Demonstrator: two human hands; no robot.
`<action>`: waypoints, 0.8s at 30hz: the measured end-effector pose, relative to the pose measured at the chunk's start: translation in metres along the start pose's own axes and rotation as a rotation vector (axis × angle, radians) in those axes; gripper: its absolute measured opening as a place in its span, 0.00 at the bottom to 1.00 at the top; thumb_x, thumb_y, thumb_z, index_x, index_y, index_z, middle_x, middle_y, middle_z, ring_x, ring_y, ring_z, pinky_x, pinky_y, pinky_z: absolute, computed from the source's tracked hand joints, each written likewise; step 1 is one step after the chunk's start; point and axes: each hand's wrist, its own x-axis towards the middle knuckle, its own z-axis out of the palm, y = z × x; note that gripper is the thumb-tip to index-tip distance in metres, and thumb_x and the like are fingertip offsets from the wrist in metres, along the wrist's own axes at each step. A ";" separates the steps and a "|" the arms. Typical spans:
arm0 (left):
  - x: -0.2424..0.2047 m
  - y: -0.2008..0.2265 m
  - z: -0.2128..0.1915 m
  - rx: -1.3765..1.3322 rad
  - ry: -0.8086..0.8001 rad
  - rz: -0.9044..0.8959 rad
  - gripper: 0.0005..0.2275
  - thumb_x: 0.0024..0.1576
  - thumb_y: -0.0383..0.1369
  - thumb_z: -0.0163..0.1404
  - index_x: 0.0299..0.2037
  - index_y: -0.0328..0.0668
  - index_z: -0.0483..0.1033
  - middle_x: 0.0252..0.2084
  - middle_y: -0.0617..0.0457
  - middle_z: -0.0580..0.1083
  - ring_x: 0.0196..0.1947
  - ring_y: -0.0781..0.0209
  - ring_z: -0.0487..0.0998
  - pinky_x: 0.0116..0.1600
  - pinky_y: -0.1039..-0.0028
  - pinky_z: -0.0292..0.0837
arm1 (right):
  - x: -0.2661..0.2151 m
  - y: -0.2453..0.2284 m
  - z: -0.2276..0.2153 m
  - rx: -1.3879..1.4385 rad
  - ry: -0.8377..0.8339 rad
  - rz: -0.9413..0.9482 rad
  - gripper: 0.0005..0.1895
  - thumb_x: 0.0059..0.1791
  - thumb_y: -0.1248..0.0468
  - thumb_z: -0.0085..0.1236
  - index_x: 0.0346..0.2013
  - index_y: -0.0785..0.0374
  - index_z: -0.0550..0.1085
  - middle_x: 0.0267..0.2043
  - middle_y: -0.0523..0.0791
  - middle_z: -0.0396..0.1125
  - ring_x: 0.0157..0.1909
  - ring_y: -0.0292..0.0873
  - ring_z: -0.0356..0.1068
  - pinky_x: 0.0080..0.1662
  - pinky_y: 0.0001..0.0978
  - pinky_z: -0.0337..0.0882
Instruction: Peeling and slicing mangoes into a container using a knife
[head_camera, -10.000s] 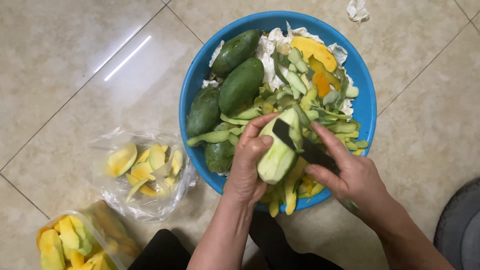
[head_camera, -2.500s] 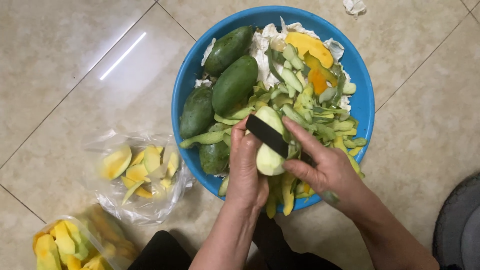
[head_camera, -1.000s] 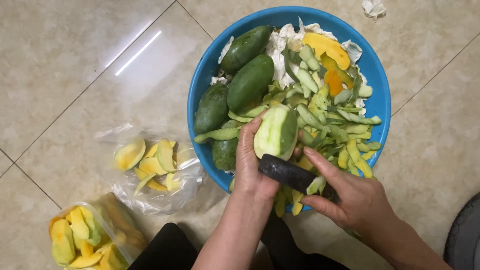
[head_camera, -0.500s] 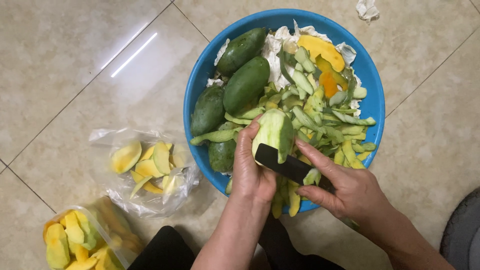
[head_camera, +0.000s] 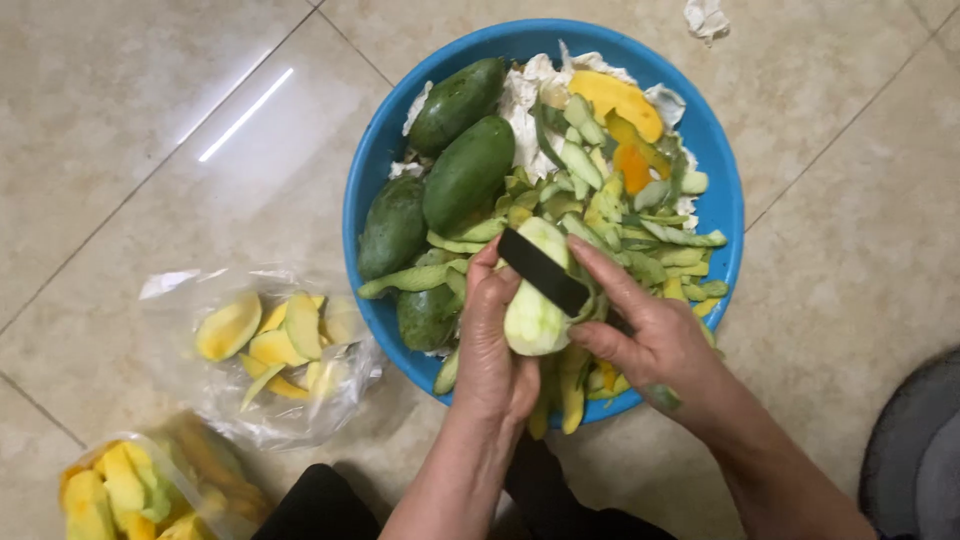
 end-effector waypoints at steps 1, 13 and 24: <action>0.003 -0.006 -0.001 -0.005 -0.005 -0.004 0.27 0.52 0.33 0.47 0.65 0.35 0.63 0.56 0.42 0.69 0.53 0.54 0.70 0.58 0.67 0.65 | 0.004 -0.001 -0.003 -0.007 0.004 0.002 0.41 0.45 0.47 0.57 0.73 0.49 0.61 0.71 0.44 0.68 0.62 0.43 0.76 0.53 0.32 0.74; 0.015 -0.012 -0.019 -0.122 -0.069 -0.128 0.28 0.49 0.42 0.56 0.63 0.43 0.76 0.51 0.36 0.79 0.44 0.47 0.83 0.46 0.54 0.83 | 0.022 0.053 0.000 1.002 -0.045 0.133 0.26 0.58 0.50 0.42 0.69 0.52 0.64 0.13 0.49 0.52 0.07 0.40 0.51 0.08 0.28 0.55; 0.011 0.007 -0.008 -0.158 0.021 -0.183 0.22 0.57 0.47 0.50 0.59 0.50 0.73 0.52 0.45 0.77 0.41 0.51 0.78 0.33 0.65 0.75 | -0.042 0.048 0.000 -0.385 0.045 0.036 0.53 0.34 0.40 0.70 0.73 0.42 0.63 0.29 0.38 0.79 0.23 0.40 0.75 0.29 0.32 0.72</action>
